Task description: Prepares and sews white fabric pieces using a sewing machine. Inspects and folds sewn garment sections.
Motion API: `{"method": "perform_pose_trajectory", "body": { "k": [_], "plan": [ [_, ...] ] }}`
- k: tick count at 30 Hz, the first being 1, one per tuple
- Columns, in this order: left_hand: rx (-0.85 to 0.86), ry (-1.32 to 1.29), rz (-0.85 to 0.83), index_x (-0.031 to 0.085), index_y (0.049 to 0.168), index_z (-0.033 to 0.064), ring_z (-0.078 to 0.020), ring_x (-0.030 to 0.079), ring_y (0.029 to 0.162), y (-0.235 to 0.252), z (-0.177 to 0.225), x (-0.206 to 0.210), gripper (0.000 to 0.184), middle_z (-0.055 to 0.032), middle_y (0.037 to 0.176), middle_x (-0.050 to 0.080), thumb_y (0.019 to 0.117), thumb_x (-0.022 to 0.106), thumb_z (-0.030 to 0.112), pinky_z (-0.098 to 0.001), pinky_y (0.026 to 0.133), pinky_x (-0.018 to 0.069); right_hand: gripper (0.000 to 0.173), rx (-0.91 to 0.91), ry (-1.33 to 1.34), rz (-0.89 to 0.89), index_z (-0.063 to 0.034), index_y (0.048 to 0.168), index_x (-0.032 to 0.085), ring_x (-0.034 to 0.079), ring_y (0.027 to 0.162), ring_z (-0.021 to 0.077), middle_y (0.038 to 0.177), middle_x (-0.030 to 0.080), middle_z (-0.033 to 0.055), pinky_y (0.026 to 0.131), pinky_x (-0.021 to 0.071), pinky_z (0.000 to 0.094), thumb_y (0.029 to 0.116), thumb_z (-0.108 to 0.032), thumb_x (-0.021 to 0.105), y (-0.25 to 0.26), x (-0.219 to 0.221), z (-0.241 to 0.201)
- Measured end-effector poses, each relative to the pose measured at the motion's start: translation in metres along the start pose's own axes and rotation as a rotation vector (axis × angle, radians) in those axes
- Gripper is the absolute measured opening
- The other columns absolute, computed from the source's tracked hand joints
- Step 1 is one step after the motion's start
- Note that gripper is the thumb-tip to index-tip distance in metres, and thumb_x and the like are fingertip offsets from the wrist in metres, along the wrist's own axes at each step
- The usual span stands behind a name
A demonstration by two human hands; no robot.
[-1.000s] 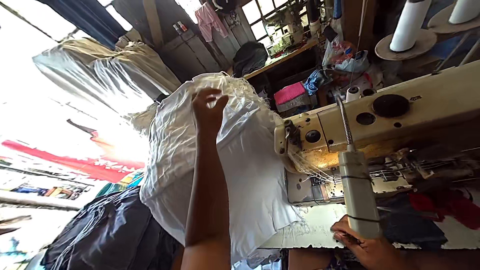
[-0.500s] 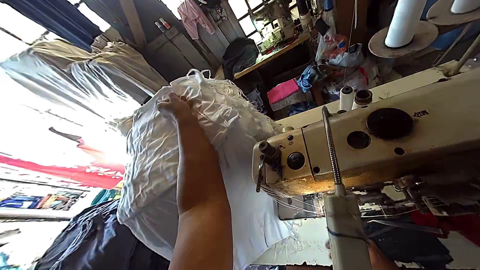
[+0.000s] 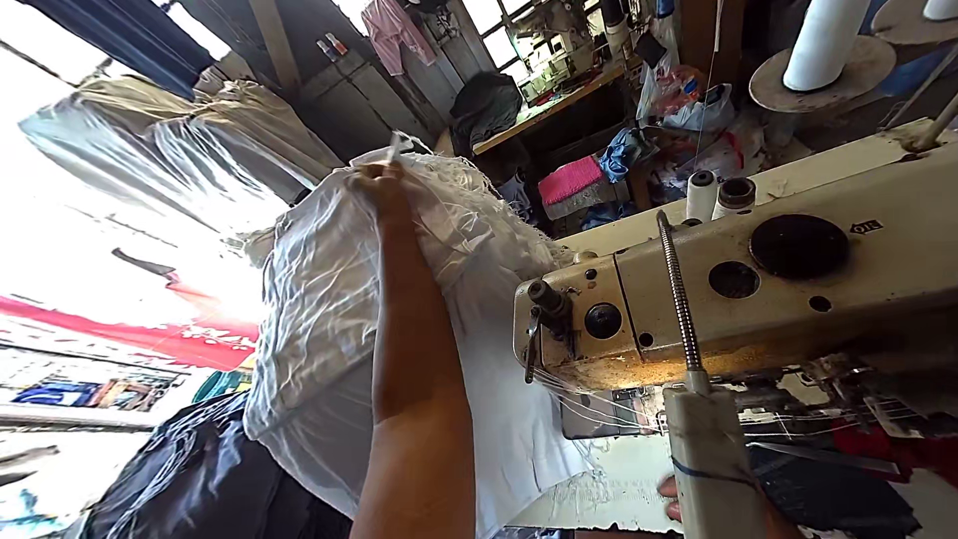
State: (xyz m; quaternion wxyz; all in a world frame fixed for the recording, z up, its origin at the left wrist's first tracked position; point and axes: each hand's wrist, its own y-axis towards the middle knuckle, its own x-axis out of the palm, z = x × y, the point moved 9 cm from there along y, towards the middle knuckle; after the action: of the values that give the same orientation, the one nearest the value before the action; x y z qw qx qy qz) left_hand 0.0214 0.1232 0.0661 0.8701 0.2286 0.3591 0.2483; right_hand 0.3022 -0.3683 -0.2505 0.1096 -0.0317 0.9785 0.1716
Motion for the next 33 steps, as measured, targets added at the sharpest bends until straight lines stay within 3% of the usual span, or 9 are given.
{"method": "perform_pose_trajectory", "body": {
  "k": [2,4,9,13,15,19,24,28,33],
  "plan": [
    [-0.106,-0.534,0.123,0.06,0.124,0.001,-0.0172,0.065,0.096,-0.002,-0.027,-0.014,0.039,-0.0121,0.11,0.065,0.0991,0.066,0.03,-0.0365,0.085,0.0553,0.018,-0.024,-0.026,0.016,-0.0053,0.109,0.076,0.07,0.09,0.0108,0.098,0.073,0.008,0.084,0.0586,0.0254,0.1004,-0.019,0.068,0.0,0.002,0.002],
    [-0.188,-0.779,0.184,0.056,0.129,0.0034,-0.0177,0.068,0.1,-0.01,-0.051,-0.026,0.037,-0.0109,0.113,0.067,0.1038,0.06,0.03,-0.0394,0.089,0.0589,0.018,-0.034,-0.05,0.014,-0.0055,0.108,0.076,0.069,0.089,0.0105,0.098,0.072,0.0078,0.083,0.058,0.0246,0.1,-0.02,0.069,0.0,0.003,0.003],
    [-0.352,-0.593,0.424,0.06,0.128,-0.0017,-0.0144,0.068,0.105,-0.021,-0.077,-0.05,0.042,-0.0131,0.118,0.069,0.1004,0.067,0.029,-0.0315,0.092,0.0561,0.018,-0.007,-0.054,-0.022,-0.0062,0.11,0.076,0.069,0.089,0.0106,0.099,0.073,0.0071,0.083,0.0583,0.0253,0.1003,-0.019,0.068,0.003,0.002,0.003],
    [-0.127,-0.284,0.345,0.056,0.138,0.0007,-0.016,0.058,0.126,-0.021,-0.039,-0.058,0.037,-0.0137,0.138,0.06,0.1021,0.048,0.009,-0.0293,0.107,0.0464,0.018,0.015,-0.061,-0.013,-0.0062,0.109,0.076,0.068,0.089,0.0106,0.098,0.072,0.0068,0.082,0.0579,0.0249,0.1012,-0.02,0.067,0.003,0.002,0.001],
    [-0.029,-0.099,0.286,0.067,0.125,0.0075,-0.0178,0.062,0.118,-0.022,-0.016,-0.055,0.038,-0.0108,0.125,0.068,0.0981,0.041,0.005,-0.0363,0.101,0.0477,0.018,0.035,-0.055,-0.023,-0.0051,0.109,0.076,0.068,0.088,0.011,0.098,0.072,0.0075,0.082,0.0583,0.0252,0.1008,-0.019,0.067,0.003,0.001,0.0],
    [-0.203,-0.052,0.25,0.065,0.124,0.01,-0.0203,0.06,0.123,-0.017,-0.02,-0.045,0.037,-0.0103,0.125,0.067,0.1012,0.044,0.03,-0.0421,0.105,0.0448,0.017,0.055,-0.048,-0.029,-0.0056,0.109,0.076,0.068,0.088,0.0105,0.098,0.071,0.0073,0.082,0.0581,0.0246,0.1005,-0.019,0.068,0.004,0.002,0.001],
    [-0.234,0.164,0.132,0.037,0.155,0.0069,-0.0406,0.041,0.144,-0.02,-0.017,-0.033,0.102,-0.0275,0.156,0.037,0.0797,0.075,0.064,-0.0543,0.113,0.0404,0.017,0.059,-0.037,-0.027,-0.0062,0.109,0.076,0.068,0.087,0.0101,0.097,0.071,0.0062,0.08,0.0583,0.0245,0.1002,-0.018,0.068,0.003,0.002,0.003],
    [-0.338,0.124,0.239,0.034,0.156,0.0046,-0.0286,0.054,0.136,-0.021,-0.031,-0.043,0.078,-0.0182,0.147,0.054,0.0908,0.067,0.032,-0.0458,0.109,0.046,0.017,0.053,-0.032,-0.02,-0.0062,0.109,0.076,0.068,0.087,0.0096,0.098,0.072,0.0064,0.081,0.0582,0.0241,0.0997,-0.018,0.069,0.003,0.002,0.003],
    [-0.481,-0.336,0.543,0.062,0.133,0.0,-0.0248,0.062,0.12,-0.038,-0.083,-0.073,0.046,-0.0189,0.127,0.066,0.1025,0.052,0.033,-0.0411,0.1,0.0505,0.016,0.04,-0.033,-0.012,-0.0063,0.108,0.076,0.068,0.087,0.0091,0.098,0.072,0.0058,0.08,0.0581,0.0231,0.0992,-0.018,0.069,0.002,0.002,0.003]
  ]
}}
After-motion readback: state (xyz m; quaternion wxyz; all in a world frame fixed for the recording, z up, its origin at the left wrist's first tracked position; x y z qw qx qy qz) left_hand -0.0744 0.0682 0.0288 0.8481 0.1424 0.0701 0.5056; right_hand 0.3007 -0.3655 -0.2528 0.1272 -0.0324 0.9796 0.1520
